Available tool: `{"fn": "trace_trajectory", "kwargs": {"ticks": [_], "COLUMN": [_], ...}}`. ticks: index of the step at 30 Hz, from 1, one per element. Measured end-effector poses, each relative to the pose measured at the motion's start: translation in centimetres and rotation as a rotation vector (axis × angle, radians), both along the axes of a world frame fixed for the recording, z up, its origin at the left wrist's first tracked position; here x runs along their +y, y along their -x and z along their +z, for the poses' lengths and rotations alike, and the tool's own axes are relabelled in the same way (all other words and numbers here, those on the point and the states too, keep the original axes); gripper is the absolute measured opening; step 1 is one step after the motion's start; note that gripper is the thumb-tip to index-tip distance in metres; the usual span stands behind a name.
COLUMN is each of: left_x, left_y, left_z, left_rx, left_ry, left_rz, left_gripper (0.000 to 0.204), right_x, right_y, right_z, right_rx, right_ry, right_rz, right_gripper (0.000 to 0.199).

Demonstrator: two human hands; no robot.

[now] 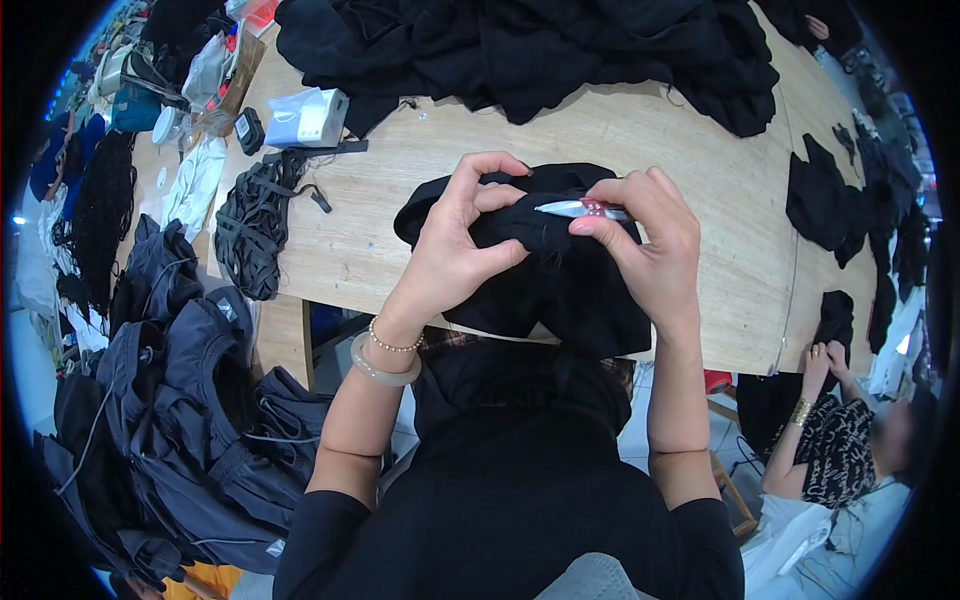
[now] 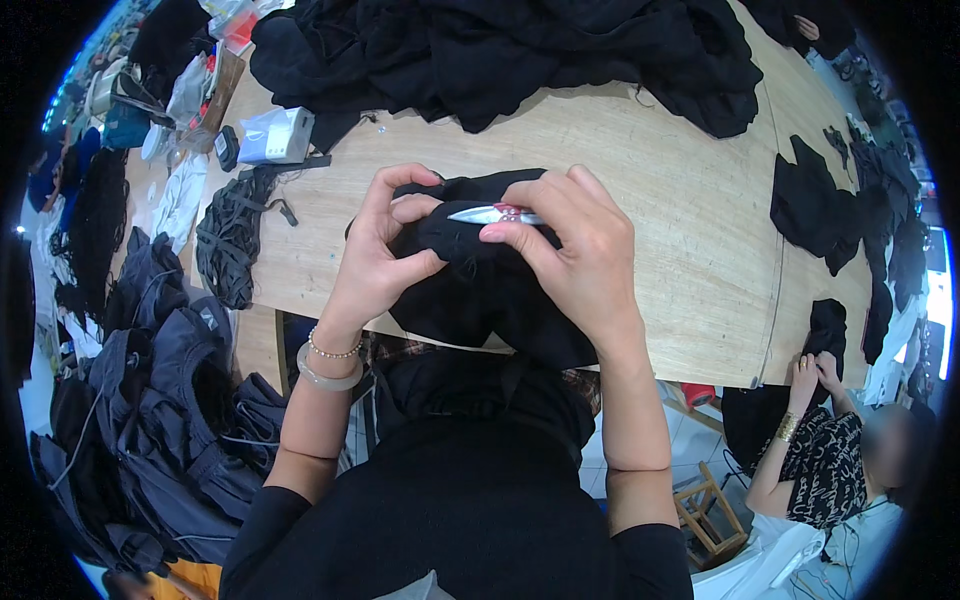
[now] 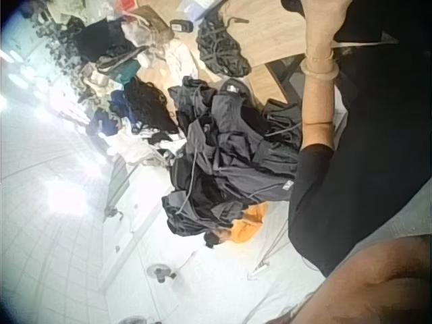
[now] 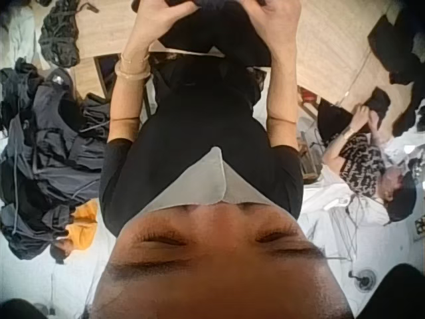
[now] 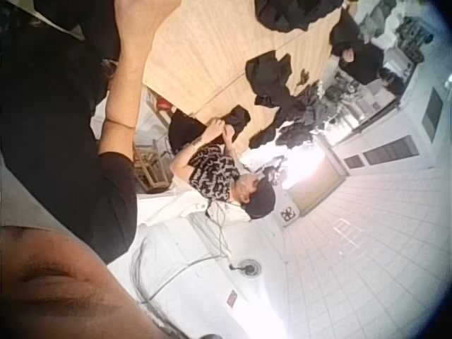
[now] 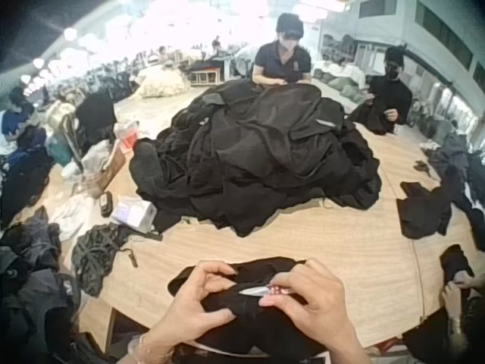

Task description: The person uses a pair of small scissors to trim loose threads and excess fabric from a black garment. They hold the fabric with their left hand and carefully snip away small protrusions, occasionally adjusting the material to access different areas.

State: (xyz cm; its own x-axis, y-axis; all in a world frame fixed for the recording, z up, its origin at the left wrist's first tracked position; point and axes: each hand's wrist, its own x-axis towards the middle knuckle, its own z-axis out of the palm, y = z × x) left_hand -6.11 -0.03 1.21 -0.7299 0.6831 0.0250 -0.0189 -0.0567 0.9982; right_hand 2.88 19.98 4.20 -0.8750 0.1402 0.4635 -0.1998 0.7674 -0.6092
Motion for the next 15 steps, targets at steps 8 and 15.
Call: {"fn": "trace_trajectory", "kwargs": {"ticks": [8, 15], "left_x": [0.6, 0.7], "left_y": [-0.5, -0.7], "left_z": [0.0, 0.1], "left_rx": [0.235, 0.191], "left_ry": [0.212, 0.206], "left_rz": [0.115, 0.085], "left_gripper": [0.065, 0.063], "right_x": [-2.8, -3.4], "right_y": [0.9, 1.4], "right_z": [-0.7, -3.1], "right_rx": [0.071, 0.072], "right_ry": [0.142, 0.559], "right_rz": [0.072, -0.095], "right_gripper": [0.038, 0.004]}}
